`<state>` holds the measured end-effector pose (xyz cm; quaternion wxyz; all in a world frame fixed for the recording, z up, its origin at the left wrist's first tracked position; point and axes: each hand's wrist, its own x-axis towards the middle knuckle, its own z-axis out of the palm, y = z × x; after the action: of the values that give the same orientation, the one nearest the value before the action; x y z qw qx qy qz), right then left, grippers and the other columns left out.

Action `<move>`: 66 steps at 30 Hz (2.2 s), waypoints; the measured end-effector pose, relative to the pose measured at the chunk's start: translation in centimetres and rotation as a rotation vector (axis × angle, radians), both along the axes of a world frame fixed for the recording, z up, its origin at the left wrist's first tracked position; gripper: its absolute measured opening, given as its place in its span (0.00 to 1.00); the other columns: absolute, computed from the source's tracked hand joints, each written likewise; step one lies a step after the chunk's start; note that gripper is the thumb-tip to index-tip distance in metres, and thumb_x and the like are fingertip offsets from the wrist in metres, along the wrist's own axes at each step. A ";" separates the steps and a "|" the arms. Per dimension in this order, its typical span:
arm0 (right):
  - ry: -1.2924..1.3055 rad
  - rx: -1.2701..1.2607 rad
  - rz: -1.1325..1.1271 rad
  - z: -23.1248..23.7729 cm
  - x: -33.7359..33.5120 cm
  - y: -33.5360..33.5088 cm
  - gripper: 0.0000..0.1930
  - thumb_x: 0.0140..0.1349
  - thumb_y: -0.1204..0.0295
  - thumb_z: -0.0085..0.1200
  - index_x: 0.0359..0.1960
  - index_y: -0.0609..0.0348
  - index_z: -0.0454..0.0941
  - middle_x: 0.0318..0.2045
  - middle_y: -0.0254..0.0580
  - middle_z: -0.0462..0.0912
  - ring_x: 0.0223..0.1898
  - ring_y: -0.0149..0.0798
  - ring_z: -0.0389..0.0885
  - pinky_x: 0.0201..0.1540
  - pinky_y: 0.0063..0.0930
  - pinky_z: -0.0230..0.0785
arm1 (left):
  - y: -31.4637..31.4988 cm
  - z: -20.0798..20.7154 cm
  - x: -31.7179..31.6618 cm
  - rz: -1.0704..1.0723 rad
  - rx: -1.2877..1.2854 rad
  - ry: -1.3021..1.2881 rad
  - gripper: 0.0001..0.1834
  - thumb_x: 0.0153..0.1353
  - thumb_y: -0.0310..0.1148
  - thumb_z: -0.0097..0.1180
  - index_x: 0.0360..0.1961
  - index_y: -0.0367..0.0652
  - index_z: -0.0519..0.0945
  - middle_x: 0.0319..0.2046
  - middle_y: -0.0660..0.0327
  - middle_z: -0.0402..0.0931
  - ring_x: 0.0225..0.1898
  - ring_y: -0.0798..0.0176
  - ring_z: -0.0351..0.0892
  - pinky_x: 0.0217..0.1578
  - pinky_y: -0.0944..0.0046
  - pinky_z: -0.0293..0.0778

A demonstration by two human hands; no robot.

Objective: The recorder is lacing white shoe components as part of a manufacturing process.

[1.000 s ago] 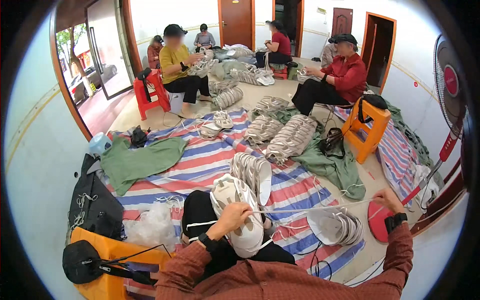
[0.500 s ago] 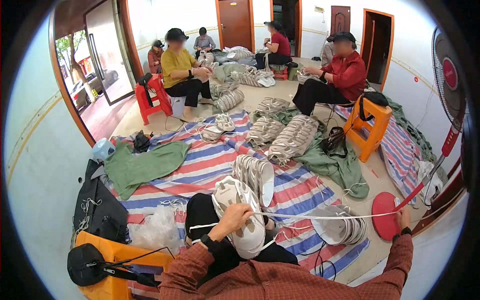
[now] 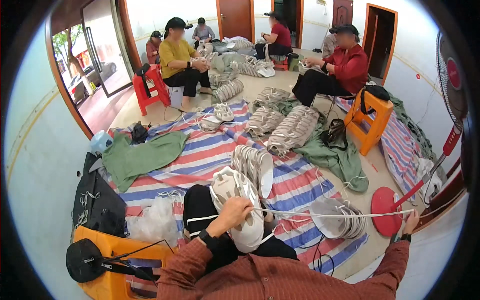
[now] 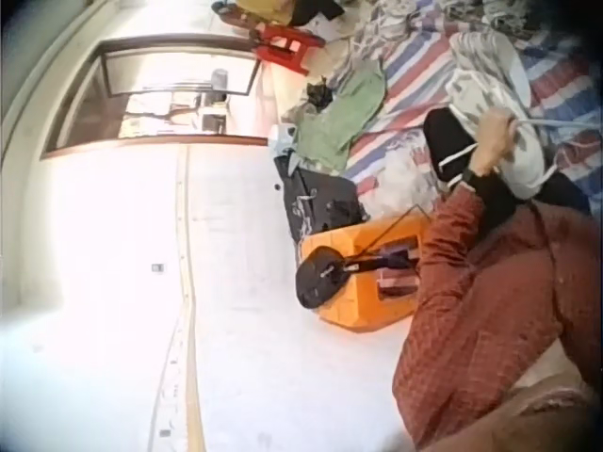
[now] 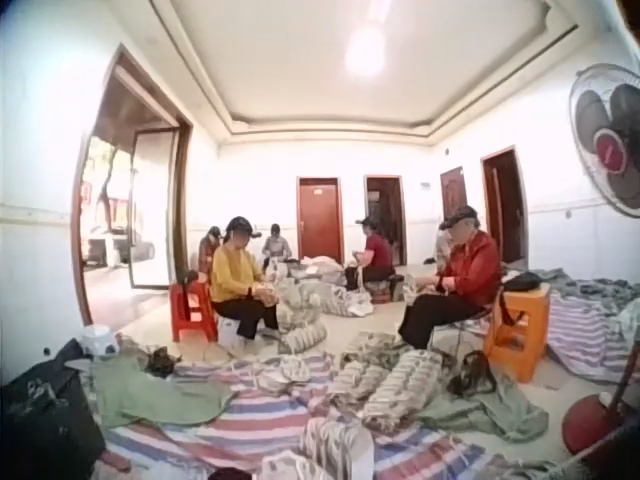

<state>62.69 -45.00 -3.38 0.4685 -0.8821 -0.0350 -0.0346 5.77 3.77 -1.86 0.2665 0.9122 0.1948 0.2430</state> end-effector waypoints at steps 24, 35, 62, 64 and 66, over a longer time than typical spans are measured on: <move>0.228 0.169 1.442 0.9 -39.9 41.1 0.08 0.54 0.73 0.49 0.31 0.64 0.77 0.21 0.36 0.78 0.21 0.26 0.71 0.25 0.22 0.65 | 0.8 2.3 -1.3 0.103 -1.073 -0.276 0.20 0.56 0.29 0.50 0.49 0.33 0.66 0.43 0.57 0.70 0.43 0.68 0.69 0.43 0.70 0.66; 0.001 0.029 1.446 -1.1 -41.5 41.7 0.10 0.50 0.67 0.51 0.28 0.62 0.77 0.19 0.50 0.76 0.22 0.43 0.77 0.27 0.33 0.67 | 3.6 2.6 -0.6 0.182 -1.018 0.130 0.09 0.54 0.31 0.50 0.35 0.39 0.69 0.26 0.64 0.72 0.27 0.71 0.72 0.27 0.73 0.68; -0.031 -0.037 1.365 -1.1 -44.2 42.0 0.11 0.45 0.67 0.49 0.21 0.65 0.73 0.16 0.54 0.73 0.20 0.52 0.74 0.26 0.38 0.66 | 2.3 0.8 0.4 0.272 -0.283 0.272 0.07 0.35 0.29 0.55 0.17 0.45 0.69 0.18 0.54 0.72 0.26 0.47 0.74 0.25 0.53 0.66; -0.070 0.019 1.376 -1.1 -44.3 42.1 0.10 0.45 0.68 0.49 0.21 0.65 0.73 0.16 0.54 0.73 0.20 0.51 0.74 0.25 0.37 0.66 | 2.0 0.6 0.3 0.283 -0.287 0.262 0.07 0.35 0.29 0.55 0.17 0.45 0.69 0.18 0.54 0.72 0.26 0.47 0.74 0.24 0.53 0.65; -0.070 0.027 1.374 -1.1 -44.4 42.2 0.10 0.45 0.68 0.49 0.20 0.65 0.73 0.16 0.53 0.73 0.19 0.50 0.74 0.25 0.37 0.66 | 1.8 0.3 0.1 0.269 -0.274 0.157 0.06 0.37 0.28 0.54 0.17 0.44 0.69 0.17 0.55 0.72 0.24 0.48 0.73 0.23 0.53 0.65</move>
<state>18.29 -2.84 -4.46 0.3937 -0.6523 -0.6011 0.2412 5.91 5.58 -1.53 0.3373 0.8493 0.3662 0.1755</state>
